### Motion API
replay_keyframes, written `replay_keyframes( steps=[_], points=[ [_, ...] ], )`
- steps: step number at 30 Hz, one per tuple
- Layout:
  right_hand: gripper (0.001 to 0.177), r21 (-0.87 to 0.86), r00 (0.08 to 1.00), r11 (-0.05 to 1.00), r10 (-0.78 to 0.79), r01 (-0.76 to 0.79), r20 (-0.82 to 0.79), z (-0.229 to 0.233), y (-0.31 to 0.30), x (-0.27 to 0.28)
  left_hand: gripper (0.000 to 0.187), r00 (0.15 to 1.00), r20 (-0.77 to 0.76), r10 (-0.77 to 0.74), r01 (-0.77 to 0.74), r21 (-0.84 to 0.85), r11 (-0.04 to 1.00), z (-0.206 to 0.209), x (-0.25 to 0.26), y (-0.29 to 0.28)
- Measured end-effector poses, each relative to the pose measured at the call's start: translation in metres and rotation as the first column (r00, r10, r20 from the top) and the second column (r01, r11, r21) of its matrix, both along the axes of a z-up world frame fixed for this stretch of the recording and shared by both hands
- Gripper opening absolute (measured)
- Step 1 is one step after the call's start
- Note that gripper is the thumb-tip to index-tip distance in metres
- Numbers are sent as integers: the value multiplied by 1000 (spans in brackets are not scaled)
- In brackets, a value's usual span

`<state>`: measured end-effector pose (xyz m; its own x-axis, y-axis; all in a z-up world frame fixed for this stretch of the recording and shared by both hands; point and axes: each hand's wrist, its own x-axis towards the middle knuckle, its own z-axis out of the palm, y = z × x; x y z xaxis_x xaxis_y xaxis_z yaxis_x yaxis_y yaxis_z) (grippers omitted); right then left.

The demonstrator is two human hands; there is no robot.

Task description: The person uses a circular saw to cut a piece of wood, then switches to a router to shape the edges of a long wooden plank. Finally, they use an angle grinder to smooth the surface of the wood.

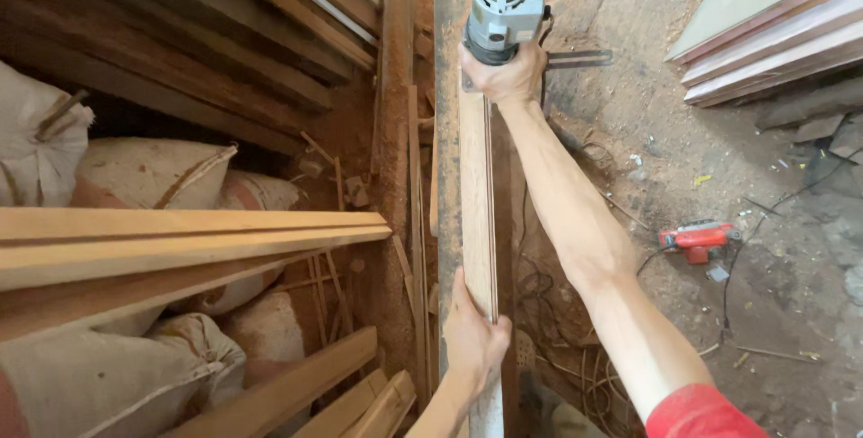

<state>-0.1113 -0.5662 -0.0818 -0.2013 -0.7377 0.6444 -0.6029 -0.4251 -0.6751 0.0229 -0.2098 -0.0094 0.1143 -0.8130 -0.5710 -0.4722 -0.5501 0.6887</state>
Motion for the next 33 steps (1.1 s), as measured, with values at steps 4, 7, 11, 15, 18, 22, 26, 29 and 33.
replay_keyframes(
  steps=[4, 7, 11, 15, 18, 22, 26, 29, 33],
  points=[
    [73, 250, 1000, 968, -15, 11, 15, 8, 39, 6, 101, 1000, 27, 7, -3, -158, 987, -9, 0, 4],
    [57, 401, 998, 916, -19, -4, 53, 20, 116, 12, 102, 1000, 27, 1, 3, -148, 989, -10, -2, 1],
    [58, 156, 954, 961, 186, -226, 233, 29, 166, 15, 102, 998, 64, -4, 10, -91, 996, -7, -3, 7],
    [57, 110, 999, 993, 31, -33, 21, 21, 104, 13, 103, 999, 37, 8, -7, -17, 1000, -13, -5, 13],
    [61, 226, 998, 973, -54, 50, 13, 7, 42, 7, 103, 998, 63, 15, -8, -113, 994, -14, -5, 12],
    [58, 192, 998, 980, 52, -47, -20, -2, -9, -3, 106, 996, 84, -18, 20, -26, 999, -5, -1, -1],
    [66, 286, 998, 957, 25, -39, 54, -2, 8, -4, 103, 997, 61, -39, 37, 44, 998, 1, -1, -2],
    [80, 180, 989, 978, -90, 110, -115, 3, 47, 4, 102, 993, 97, -73, 79, -62, 995, -14, 1, -7],
    [75, 417, 997, 905, 75, -81, 31, 14, 172, 9, 90, 996, 88, 14, 12, -290, 957, -47, 0, -9]
  ],
)
